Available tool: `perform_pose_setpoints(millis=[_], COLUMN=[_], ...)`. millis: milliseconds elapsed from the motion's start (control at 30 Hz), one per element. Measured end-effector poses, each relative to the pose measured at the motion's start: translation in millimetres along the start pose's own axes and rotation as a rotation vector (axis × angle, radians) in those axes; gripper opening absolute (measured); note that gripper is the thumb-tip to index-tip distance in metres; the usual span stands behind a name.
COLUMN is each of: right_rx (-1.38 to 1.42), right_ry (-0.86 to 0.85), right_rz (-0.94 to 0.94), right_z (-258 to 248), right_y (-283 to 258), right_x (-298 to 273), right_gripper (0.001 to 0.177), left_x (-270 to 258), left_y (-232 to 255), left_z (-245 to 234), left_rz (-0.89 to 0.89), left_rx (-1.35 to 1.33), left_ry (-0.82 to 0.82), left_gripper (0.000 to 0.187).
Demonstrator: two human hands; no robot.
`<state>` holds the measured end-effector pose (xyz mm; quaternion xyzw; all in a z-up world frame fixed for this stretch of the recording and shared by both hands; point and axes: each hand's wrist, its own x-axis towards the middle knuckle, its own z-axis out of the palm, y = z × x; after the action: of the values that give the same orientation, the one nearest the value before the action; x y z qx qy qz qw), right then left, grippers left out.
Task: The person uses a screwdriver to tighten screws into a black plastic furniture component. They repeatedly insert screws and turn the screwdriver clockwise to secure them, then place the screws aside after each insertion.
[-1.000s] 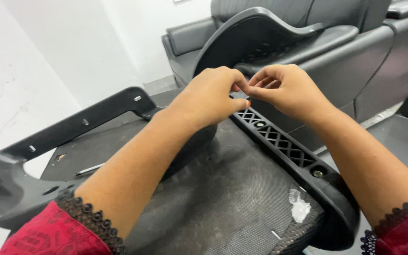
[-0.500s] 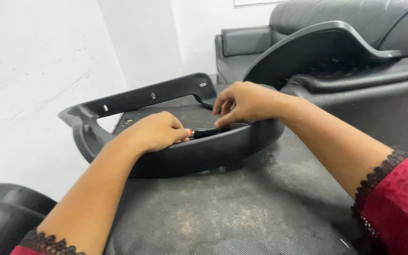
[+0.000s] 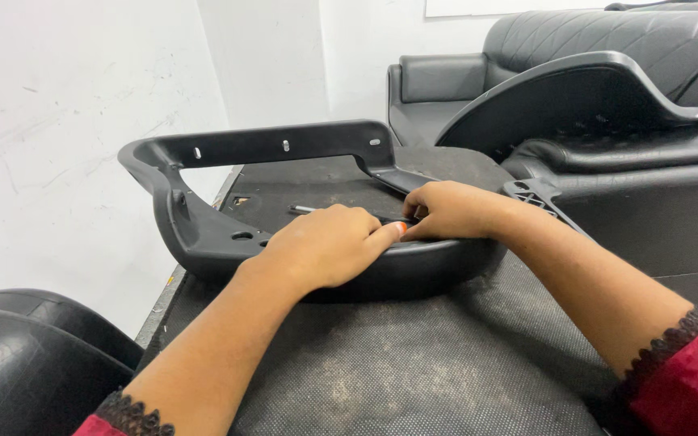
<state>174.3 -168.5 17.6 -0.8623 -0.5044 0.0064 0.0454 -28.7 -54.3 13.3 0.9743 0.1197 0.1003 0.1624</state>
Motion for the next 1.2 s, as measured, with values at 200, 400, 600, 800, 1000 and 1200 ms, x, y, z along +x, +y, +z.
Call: perform_pose_setpoints(millis=[200, 400, 600, 800, 1000, 1200], right_rx=[-0.097, -0.009, 0.511, 0.822, 1.042, 1.091], right_ry=[-0.031, -0.126, -0.018, 0.346, 0.464, 0.46], right_rz=[0.047, 0.183, 0.237, 0.21, 0.128, 0.16], right_z=[-5.6, -19.4, -29.3, -41.7, -38.1, -29.9], right_y=[-7.0, -23.0, -33.3, -13.0, 10.0, 16.7], right_x=[-5.3, -30.3, -37.9, -34.7, -36.1, -30.0], right_gripper=[0.055, 0.054, 0.045, 0.033, 0.029, 0.028], left_x=[-4.0, -3.6, -5.0, -7.0, -6.4, -9.1], left_y=[6.6, -0.4, -6.9, -24.2, -30.4, -2.1], left_z=[-2.8, -5.8, -5.2, -10.8, -17.9, -10.7], left_rz=[0.057, 0.137, 0.244, 0.167, 0.053, 0.116], left_rx=[0.032, 0.015, 0.074, 0.012, -0.123, 0.008], left_ry=[0.026, 0.023, 0.09, 0.111, 0.127, 0.133], left_gripper=[0.054, 0.055, 0.058, 0.041, 0.033, 0.061])
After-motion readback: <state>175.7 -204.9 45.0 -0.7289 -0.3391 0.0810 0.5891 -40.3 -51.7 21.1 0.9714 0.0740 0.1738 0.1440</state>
